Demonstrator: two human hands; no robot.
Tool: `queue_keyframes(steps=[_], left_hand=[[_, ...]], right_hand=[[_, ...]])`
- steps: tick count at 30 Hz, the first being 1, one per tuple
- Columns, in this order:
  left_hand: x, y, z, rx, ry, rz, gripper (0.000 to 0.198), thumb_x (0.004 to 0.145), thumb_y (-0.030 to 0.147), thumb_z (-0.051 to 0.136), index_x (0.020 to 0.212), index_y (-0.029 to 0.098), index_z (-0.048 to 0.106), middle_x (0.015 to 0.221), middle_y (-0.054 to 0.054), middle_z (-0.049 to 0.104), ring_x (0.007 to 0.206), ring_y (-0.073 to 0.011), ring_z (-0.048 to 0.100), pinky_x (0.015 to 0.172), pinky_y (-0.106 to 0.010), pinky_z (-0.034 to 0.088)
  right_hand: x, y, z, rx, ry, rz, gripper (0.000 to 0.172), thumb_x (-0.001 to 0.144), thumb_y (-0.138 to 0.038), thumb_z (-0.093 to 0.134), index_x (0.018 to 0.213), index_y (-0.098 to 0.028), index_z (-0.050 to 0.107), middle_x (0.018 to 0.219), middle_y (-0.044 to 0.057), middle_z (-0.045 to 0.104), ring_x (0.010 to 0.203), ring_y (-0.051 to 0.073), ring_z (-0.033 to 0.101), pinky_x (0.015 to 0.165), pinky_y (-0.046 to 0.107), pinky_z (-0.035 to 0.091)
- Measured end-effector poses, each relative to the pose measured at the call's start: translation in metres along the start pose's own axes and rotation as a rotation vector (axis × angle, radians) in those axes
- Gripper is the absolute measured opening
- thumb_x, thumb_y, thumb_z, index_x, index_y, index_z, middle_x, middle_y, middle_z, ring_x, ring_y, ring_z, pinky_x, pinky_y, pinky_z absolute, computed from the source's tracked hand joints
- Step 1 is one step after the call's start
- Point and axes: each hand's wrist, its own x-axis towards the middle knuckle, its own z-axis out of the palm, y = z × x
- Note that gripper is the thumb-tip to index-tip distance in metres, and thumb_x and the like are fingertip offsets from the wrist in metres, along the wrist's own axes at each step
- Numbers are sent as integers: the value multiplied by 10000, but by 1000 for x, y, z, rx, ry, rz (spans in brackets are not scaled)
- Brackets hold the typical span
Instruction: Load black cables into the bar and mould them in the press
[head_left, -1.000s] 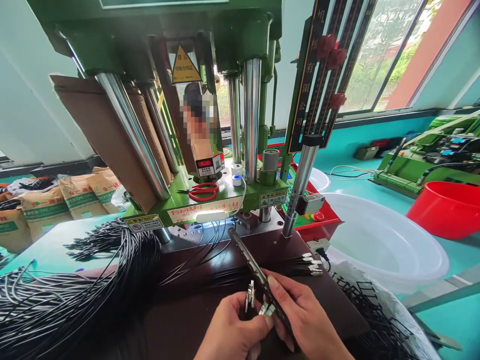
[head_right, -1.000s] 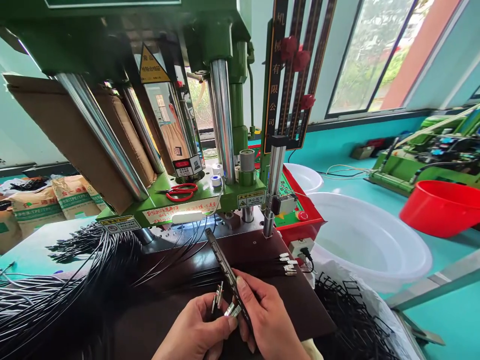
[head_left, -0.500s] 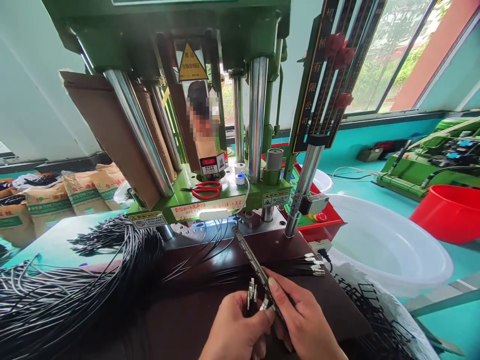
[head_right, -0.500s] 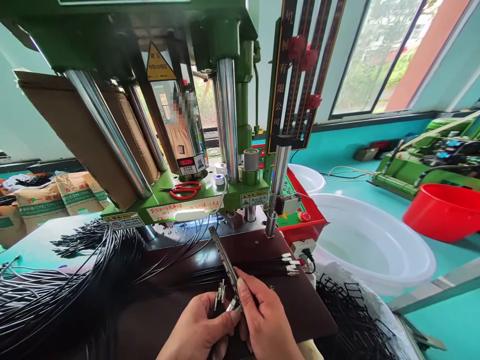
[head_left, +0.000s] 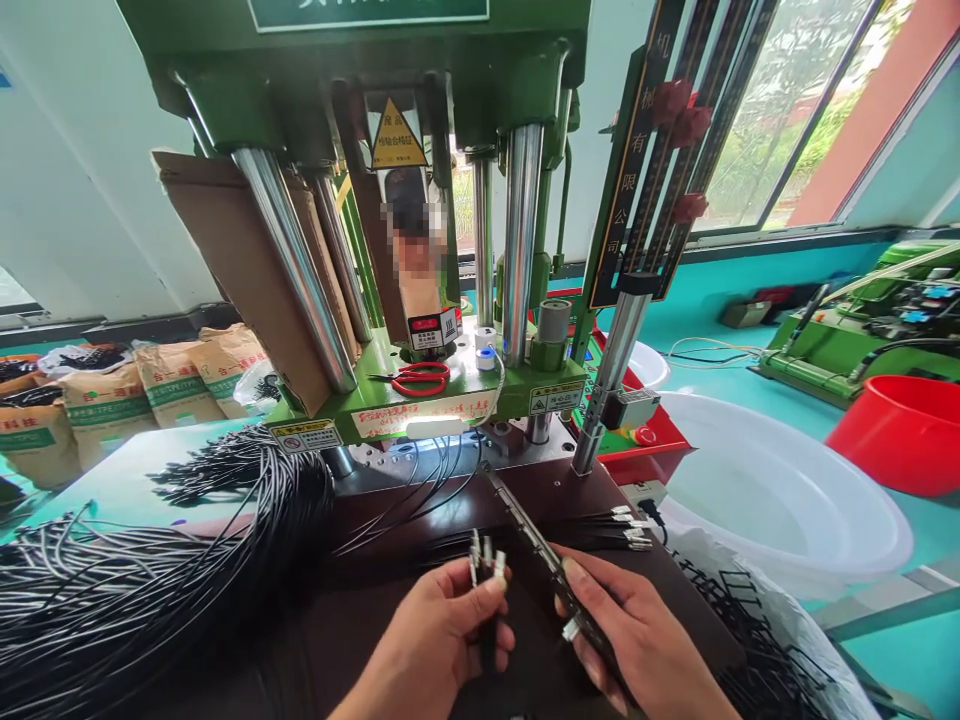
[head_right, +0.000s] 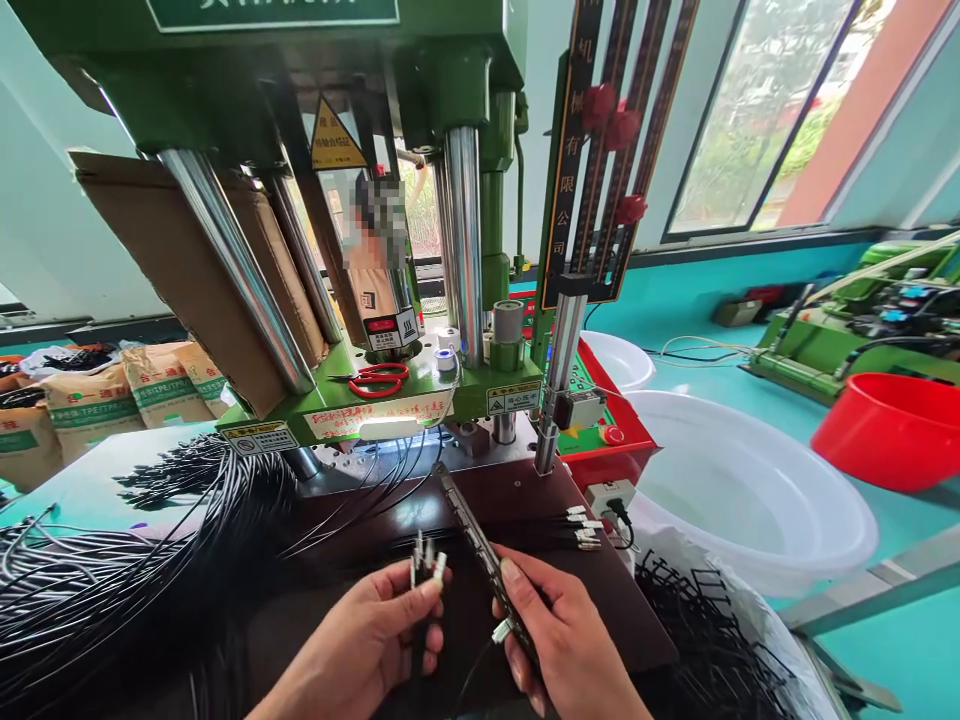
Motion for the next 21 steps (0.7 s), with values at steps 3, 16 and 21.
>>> queue_keyframes(steps=[3,16,21], left_hand=[[5,-11,9,112,-55,3,256,656,287,757,724,125,571,616,16,552,444,-65,499,421,-189,372],[10,-17,14,242,-65,38,311,603,366,776,695,123,606,505,28,519,370,-59,415,381,-196,320],[10,-18,14,258,-41,35,276,605,336,767,680,125,605,490,35,503,348,-53,390,353,-190,276]], right_hand=[[0,-1,2,-80,-46,-11,605,823,-588,521,1226,-143,592,410,-71,436,311,62,356,257,136,308],[0,-3,3,-168,-101,-19,611,858,-584,463,1248,-128,579,388,-80,415,315,63,345,268,136,313],[0,-2,2,-216,-89,-48,605,864,-574,460,1247,-122,581,392,-74,429,318,64,346,275,141,310]])
